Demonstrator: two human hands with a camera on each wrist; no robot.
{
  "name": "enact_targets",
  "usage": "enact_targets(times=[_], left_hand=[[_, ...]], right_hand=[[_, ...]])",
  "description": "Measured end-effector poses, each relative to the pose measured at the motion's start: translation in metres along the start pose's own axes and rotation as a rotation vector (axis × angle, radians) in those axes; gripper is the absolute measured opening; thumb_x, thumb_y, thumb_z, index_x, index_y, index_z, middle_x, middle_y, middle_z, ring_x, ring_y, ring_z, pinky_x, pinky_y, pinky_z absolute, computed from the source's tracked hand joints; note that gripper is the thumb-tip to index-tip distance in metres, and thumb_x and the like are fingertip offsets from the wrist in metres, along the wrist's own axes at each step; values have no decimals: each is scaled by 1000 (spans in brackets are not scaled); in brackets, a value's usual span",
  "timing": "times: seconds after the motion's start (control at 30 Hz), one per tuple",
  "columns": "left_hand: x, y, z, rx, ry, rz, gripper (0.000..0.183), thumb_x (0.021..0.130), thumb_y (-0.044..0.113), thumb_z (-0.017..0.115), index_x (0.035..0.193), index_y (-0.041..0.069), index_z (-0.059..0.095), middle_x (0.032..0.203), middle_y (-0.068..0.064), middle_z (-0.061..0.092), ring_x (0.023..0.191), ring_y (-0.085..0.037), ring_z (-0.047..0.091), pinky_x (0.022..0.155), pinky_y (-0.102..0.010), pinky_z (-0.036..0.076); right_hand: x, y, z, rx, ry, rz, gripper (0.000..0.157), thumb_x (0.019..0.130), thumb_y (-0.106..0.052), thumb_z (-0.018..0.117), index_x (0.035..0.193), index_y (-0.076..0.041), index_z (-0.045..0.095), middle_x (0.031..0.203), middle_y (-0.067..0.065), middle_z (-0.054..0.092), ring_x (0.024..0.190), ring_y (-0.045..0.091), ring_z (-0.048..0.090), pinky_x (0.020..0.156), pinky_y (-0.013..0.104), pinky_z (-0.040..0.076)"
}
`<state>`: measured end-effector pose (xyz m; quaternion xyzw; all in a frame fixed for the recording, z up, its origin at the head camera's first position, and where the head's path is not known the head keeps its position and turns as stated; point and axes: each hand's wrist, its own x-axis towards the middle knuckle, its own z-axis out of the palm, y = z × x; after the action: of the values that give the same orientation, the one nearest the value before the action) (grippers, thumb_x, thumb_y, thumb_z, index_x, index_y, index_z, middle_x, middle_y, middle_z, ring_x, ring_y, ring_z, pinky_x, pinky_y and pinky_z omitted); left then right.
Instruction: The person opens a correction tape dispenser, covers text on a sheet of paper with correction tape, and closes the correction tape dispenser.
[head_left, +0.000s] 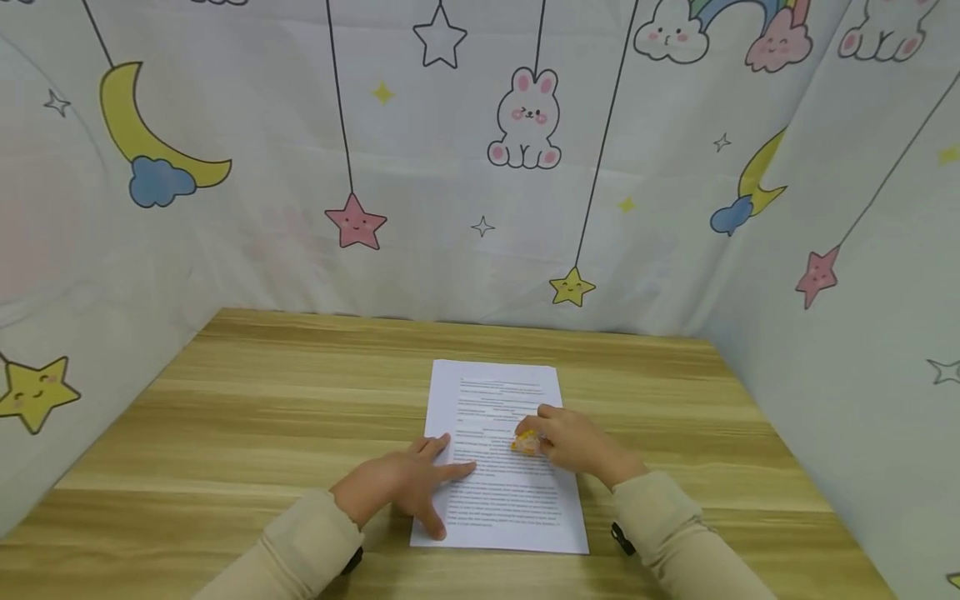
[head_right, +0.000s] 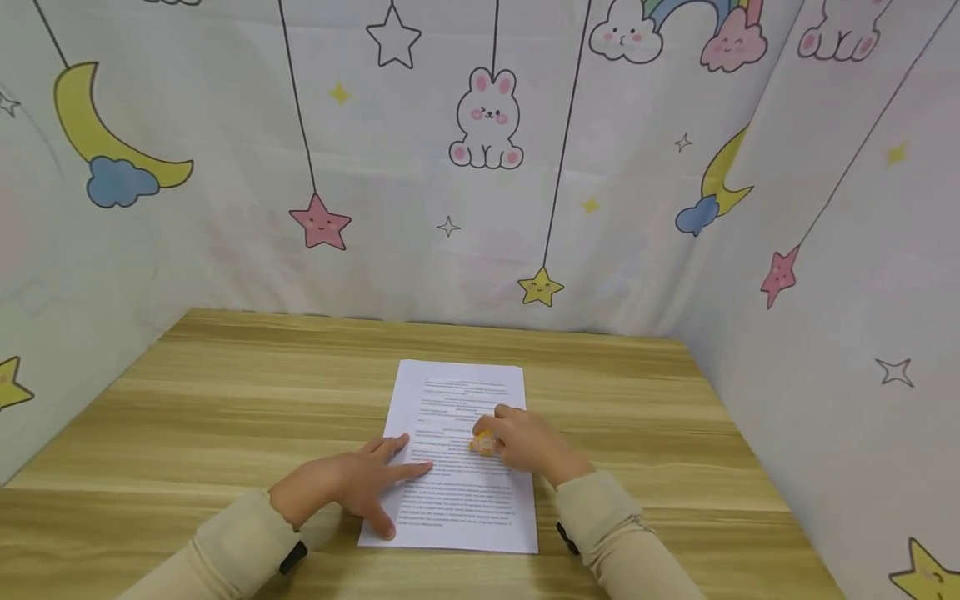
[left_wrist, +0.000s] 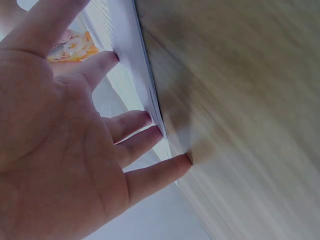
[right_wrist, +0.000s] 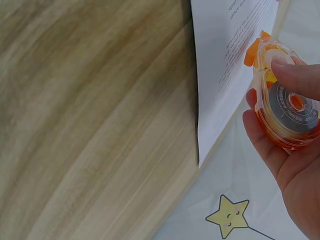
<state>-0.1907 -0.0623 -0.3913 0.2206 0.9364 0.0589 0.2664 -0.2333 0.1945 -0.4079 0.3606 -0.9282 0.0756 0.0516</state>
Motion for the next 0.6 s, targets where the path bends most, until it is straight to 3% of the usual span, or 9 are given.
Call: enact_targets(times=[0.6], left_hand=[[5,-3,2,26,20,9,86,64,52,77,138,44,35,154,-8,14,141,-32,16,101,-57,34]], right_hand=[[7,-2,-1,-160,-81,-73,25,82,-7,65,101,-21,62,75,-2,50,60,9,38,55,19,35]])
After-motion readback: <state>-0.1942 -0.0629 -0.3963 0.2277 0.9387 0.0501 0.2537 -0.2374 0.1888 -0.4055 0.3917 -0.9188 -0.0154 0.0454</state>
